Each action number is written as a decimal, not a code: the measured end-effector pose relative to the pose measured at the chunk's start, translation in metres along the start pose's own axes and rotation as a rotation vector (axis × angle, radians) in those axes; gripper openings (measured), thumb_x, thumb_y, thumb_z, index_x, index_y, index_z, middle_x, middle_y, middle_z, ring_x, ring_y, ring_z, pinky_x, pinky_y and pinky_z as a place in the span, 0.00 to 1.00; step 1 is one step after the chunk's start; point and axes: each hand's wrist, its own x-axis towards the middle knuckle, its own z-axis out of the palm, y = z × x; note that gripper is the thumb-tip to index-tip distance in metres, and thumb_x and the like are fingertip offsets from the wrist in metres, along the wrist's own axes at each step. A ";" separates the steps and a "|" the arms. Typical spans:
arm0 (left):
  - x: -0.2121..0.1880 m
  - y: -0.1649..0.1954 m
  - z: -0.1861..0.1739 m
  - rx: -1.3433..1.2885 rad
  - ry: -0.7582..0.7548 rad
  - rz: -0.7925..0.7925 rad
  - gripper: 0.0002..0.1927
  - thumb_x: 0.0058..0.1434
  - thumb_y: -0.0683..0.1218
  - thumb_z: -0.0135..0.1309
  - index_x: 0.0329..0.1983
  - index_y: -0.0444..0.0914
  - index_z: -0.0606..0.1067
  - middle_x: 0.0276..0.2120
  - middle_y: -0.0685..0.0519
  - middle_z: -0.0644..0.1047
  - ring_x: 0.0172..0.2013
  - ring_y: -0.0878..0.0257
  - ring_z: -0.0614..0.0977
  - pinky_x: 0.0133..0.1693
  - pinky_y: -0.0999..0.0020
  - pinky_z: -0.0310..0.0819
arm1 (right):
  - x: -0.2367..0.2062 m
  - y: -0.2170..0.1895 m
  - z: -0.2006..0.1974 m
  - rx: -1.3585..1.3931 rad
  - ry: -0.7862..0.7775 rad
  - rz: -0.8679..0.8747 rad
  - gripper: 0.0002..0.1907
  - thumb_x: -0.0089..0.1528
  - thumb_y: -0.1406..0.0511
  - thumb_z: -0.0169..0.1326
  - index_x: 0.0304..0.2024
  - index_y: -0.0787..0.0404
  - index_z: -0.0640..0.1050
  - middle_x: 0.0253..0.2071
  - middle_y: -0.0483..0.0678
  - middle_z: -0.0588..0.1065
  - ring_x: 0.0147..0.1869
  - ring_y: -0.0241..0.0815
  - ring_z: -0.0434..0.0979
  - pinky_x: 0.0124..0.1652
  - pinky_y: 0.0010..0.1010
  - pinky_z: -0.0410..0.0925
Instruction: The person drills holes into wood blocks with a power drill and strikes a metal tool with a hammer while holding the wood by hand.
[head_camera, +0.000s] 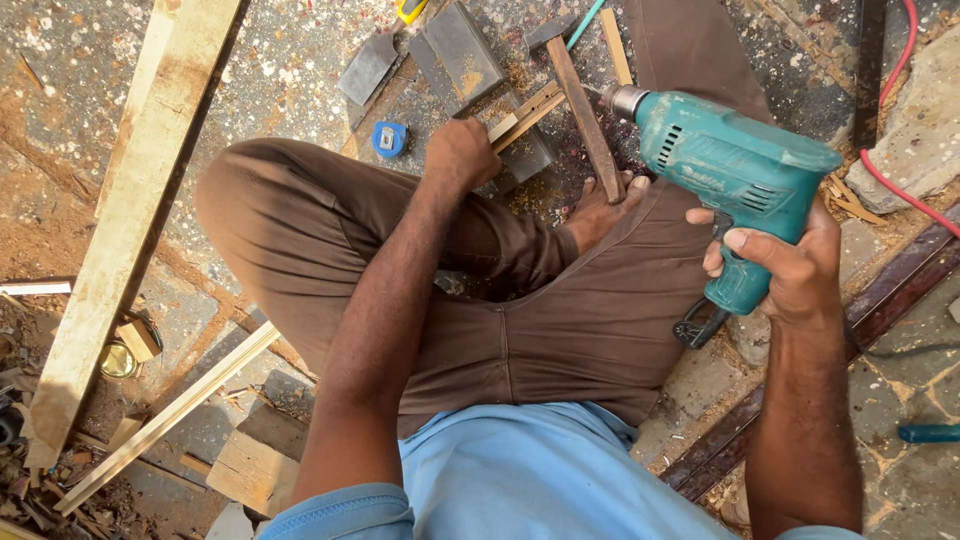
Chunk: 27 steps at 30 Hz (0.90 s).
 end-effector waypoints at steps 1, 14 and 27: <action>-0.002 0.002 -0.002 -0.007 -0.026 -0.029 0.13 0.65 0.47 0.50 0.43 0.34 0.79 0.38 0.44 0.83 0.38 0.54 0.86 0.41 0.59 0.85 | 0.003 -0.007 0.004 -0.093 -0.009 0.013 0.34 0.60 0.75 0.53 0.70 0.74 0.63 0.52 0.67 0.77 0.39 0.45 0.81 0.34 0.31 0.76; 0.100 0.007 -0.009 -0.730 0.164 0.138 0.17 0.49 0.61 0.69 0.32 0.46 0.87 0.26 0.55 0.85 0.28 0.62 0.86 0.38 0.61 0.82 | 0.065 -0.049 0.059 -0.640 -0.105 0.207 0.32 0.60 0.77 0.54 0.67 0.70 0.65 0.47 0.60 0.80 0.36 0.38 0.80 0.35 0.29 0.75; 0.119 0.001 0.009 -0.584 0.089 0.146 0.08 0.54 0.53 0.64 0.29 0.46 0.86 0.25 0.54 0.83 0.29 0.64 0.85 0.35 0.65 0.84 | 0.096 -0.049 0.076 -0.863 -0.146 0.283 0.29 0.60 0.77 0.54 0.65 0.72 0.67 0.46 0.61 0.80 0.38 0.41 0.82 0.36 0.32 0.77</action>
